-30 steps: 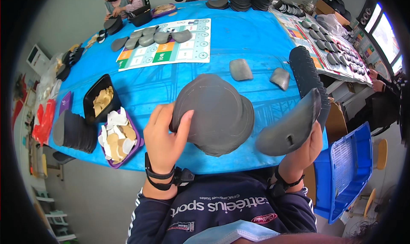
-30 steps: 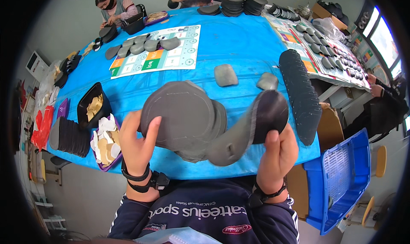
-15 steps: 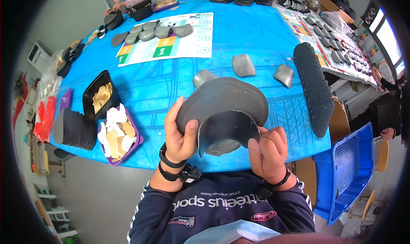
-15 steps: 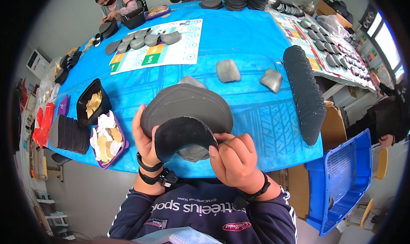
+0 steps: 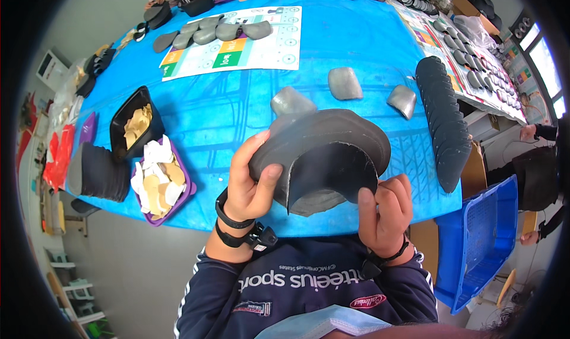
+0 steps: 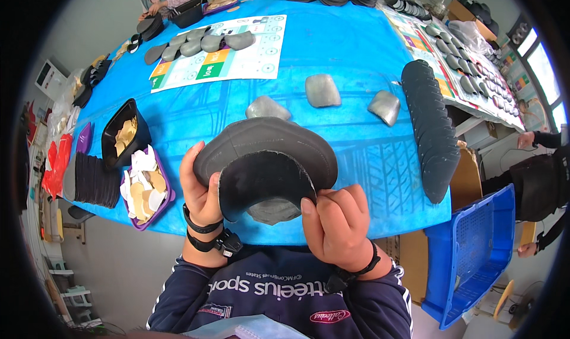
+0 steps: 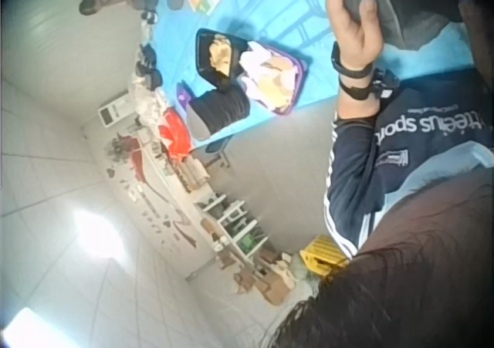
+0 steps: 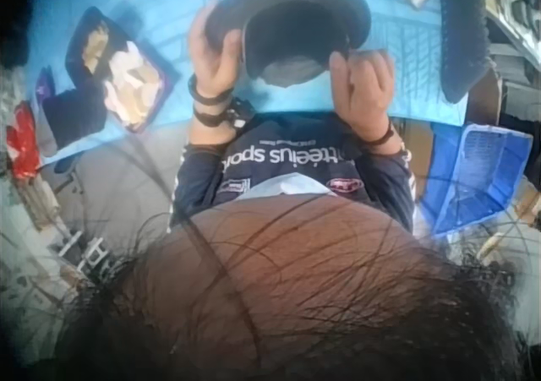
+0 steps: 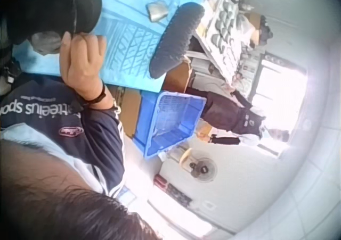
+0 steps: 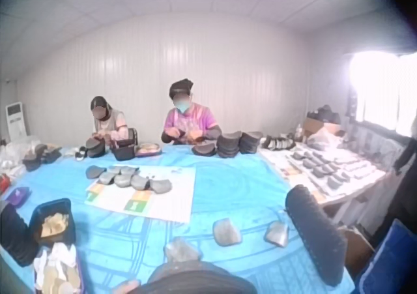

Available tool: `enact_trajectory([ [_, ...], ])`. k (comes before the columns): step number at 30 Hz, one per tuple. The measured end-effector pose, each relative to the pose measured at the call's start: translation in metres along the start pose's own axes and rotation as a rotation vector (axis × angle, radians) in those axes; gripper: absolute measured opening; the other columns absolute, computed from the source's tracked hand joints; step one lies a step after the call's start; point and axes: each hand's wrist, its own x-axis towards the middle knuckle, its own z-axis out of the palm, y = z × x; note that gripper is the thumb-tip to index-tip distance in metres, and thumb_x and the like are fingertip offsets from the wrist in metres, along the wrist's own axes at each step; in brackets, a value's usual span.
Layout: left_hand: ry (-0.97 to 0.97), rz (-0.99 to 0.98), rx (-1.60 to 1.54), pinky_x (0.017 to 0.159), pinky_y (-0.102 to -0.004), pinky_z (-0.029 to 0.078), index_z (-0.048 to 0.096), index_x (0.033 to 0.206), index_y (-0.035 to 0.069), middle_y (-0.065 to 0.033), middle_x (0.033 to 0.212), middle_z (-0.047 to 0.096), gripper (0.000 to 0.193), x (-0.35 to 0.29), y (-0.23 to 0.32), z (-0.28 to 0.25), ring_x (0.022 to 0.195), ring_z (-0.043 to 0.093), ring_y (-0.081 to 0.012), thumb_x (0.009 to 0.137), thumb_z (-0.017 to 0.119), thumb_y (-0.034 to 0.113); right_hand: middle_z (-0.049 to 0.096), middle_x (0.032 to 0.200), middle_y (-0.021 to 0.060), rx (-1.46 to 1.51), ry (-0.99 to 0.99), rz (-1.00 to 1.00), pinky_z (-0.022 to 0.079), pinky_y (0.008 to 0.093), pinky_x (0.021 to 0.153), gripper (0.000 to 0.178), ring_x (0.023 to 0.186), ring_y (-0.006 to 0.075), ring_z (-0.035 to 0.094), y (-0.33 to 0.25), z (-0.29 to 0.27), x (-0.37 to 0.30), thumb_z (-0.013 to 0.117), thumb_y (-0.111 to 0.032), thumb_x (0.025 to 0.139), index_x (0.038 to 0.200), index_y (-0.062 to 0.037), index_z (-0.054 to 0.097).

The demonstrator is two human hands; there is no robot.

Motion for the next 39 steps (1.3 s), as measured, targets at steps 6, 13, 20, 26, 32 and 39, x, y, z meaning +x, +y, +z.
enact_trajectory([
  [6, -0.008, -0.002, -0.019, 0.087, -0.0299, 0.038, 0.032, 0.122, -0.006, -0.0186, 0.113, 0.047, 0.043, 0.0000, -0.0011, 0.0011, 0.101, 0.050, -0.0213, 0.083, 0.049, -0.001, 0.052, 0.066, 0.0090, -0.015, -0.005, 0.018, 0.033, 0.0299, 0.049, 0.012, 0.054, 0.0214, 0.042, 0.0005, -0.0015, 0.0008, 0.062, 0.003, 0.068, 0.070, 0.0004, 0.050],
  [13, 0.025, -0.002, -0.048, 0.087, -0.0297, 0.038, 0.033, 0.121, -0.006, -0.0182, 0.113, 0.047, 0.042, -0.0008, -0.0015, 0.0035, 0.100, 0.050, -0.0206, 0.083, 0.050, -0.001, 0.051, 0.065, 0.0089, -0.028, 0.011, 0.011, 0.032, 0.0295, 0.049, 0.012, 0.053, 0.0212, 0.042, 0.0013, -0.0009, 0.0003, 0.062, 0.003, 0.067, 0.070, 0.0008, 0.051],
  [20, 0.022, 0.012, -0.008, 0.085, -0.0291, 0.039, 0.034, 0.121, -0.005, -0.0175, 0.111, 0.048, 0.043, -0.0031, -0.0016, 0.0024, 0.098, 0.051, -0.0199, 0.083, 0.051, 0.000, 0.051, 0.065, 0.0097, -0.027, 0.009, 0.014, 0.032, 0.0297, 0.047, 0.012, 0.052, 0.0212, 0.041, 0.0005, -0.0017, -0.0008, 0.063, 0.003, 0.067, 0.070, 0.0014, 0.051],
  [26, 0.024, 0.009, -0.018, 0.084, -0.0284, 0.040, 0.034, 0.121, -0.005, -0.0172, 0.109, 0.049, 0.042, -0.0020, -0.0004, 0.0027, 0.096, 0.052, -0.0193, 0.082, 0.051, 0.000, 0.051, 0.065, 0.0099, -0.031, 0.013, 0.003, 0.032, 0.0295, 0.047, 0.012, 0.052, 0.0211, 0.041, -0.0001, -0.0013, -0.0011, 0.063, 0.003, 0.067, 0.070, 0.0017, 0.051],
  [32, 0.025, 0.015, -0.031, 0.083, -0.0280, 0.040, 0.035, 0.121, -0.005, -0.0171, 0.109, 0.050, 0.042, -0.0018, -0.0001, 0.0022, 0.096, 0.052, -0.0190, 0.082, 0.051, 0.000, 0.052, 0.064, 0.0099, -0.038, 0.020, 0.002, 0.032, 0.0293, 0.046, 0.012, 0.051, 0.0210, 0.042, -0.0009, -0.0004, -0.0015, 0.063, 0.004, 0.067, 0.071, 0.0020, 0.051],
  [39, 0.036, 0.018, 0.014, 0.083, -0.0277, 0.040, 0.035, 0.120, -0.006, -0.0169, 0.109, 0.049, 0.041, -0.0041, 0.0018, 0.0042, 0.095, 0.052, -0.0184, 0.082, 0.052, 0.000, 0.052, 0.064, 0.0100, -0.028, 0.033, -0.003, 0.032, 0.0289, 0.046, 0.012, 0.051, 0.0209, 0.043, 0.0004, 0.0000, -0.0020, 0.063, 0.004, 0.067, 0.070, 0.0020, 0.051],
])
